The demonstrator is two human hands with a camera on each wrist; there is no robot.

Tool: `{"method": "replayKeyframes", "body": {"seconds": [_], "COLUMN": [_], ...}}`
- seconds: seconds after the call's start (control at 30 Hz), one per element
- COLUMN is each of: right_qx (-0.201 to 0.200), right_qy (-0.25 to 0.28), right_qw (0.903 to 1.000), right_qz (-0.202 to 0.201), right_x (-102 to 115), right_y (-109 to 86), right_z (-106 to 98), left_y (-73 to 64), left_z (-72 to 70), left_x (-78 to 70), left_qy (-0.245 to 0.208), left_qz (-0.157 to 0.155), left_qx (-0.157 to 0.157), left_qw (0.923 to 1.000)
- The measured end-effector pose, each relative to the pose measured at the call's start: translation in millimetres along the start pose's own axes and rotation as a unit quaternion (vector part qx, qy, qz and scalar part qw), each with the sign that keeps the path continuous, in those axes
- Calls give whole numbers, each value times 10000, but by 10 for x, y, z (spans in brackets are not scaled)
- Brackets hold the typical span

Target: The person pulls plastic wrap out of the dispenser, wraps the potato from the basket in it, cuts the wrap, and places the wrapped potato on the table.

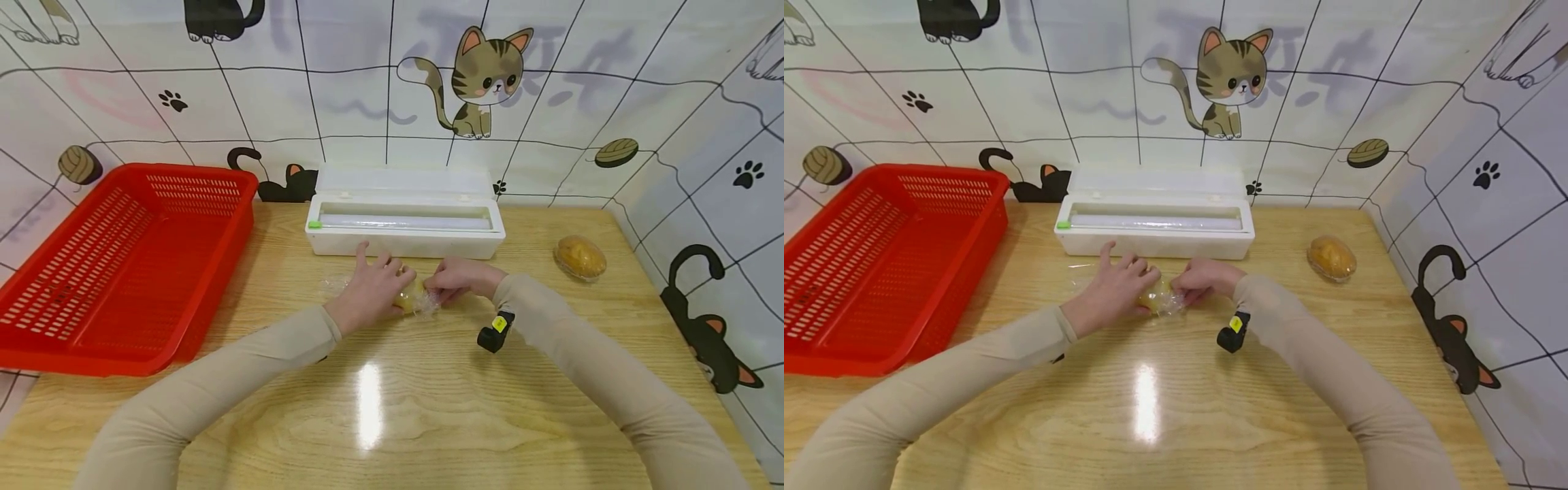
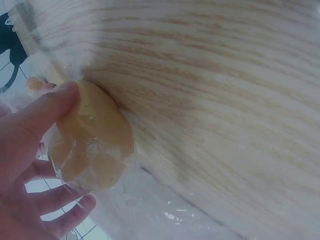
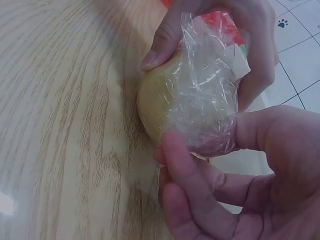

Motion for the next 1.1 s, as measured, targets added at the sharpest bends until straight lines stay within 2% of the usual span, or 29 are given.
{"method": "replayKeyframes", "body": {"seconds": [0.3,0.4,0.53,0.57,0.63,0.7,0.8,0.97,1.1], "right_qx": [44,-26,-128,-146,-132,-56,91,191,257], "right_qy": [713,818,756,767,834,1014,1515,2166,2288], "right_qw": [9974,9965,9970,9969,9964,9948,9884,9758,9731], "right_qz": [-131,-175,-105,-58,5,27,96,219,-32], "right_x": [19,35,69,75,81,74,42,-10,19], "right_y": [9,-3,-29,-32,-26,-7,10,-6,-30], "right_z": [30,17,-4,-7,-3,12,28,2,-19], "left_y": [9,5,-11,-14,-5,13,44,63,72], "left_z": [17,8,-29,-33,-6,40,86,65,75], "left_x": [27,37,26,22,34,70,132,181,254], "left_qy": [-209,-256,-195,-272,-627,-1218,-2113,-2922,-3555], "left_qz": [-160,-187,-146,-140,-193,-339,-550,-433,-565], "left_qx": [99,-18,-325,-346,-180,59,371,349,404], "left_qw": [9996,9995,9992,9989,9977,9920,9752,9547,9321]}}
Point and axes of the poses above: each hand's wrist, its own y-axis towards the middle knuckle, its own z-axis out of the palm, x = y × z, the point moved 9 cm from there along y, towards the middle knuckle, and after that the axes turned 13 degrees about -y, right-handed, at the moved point
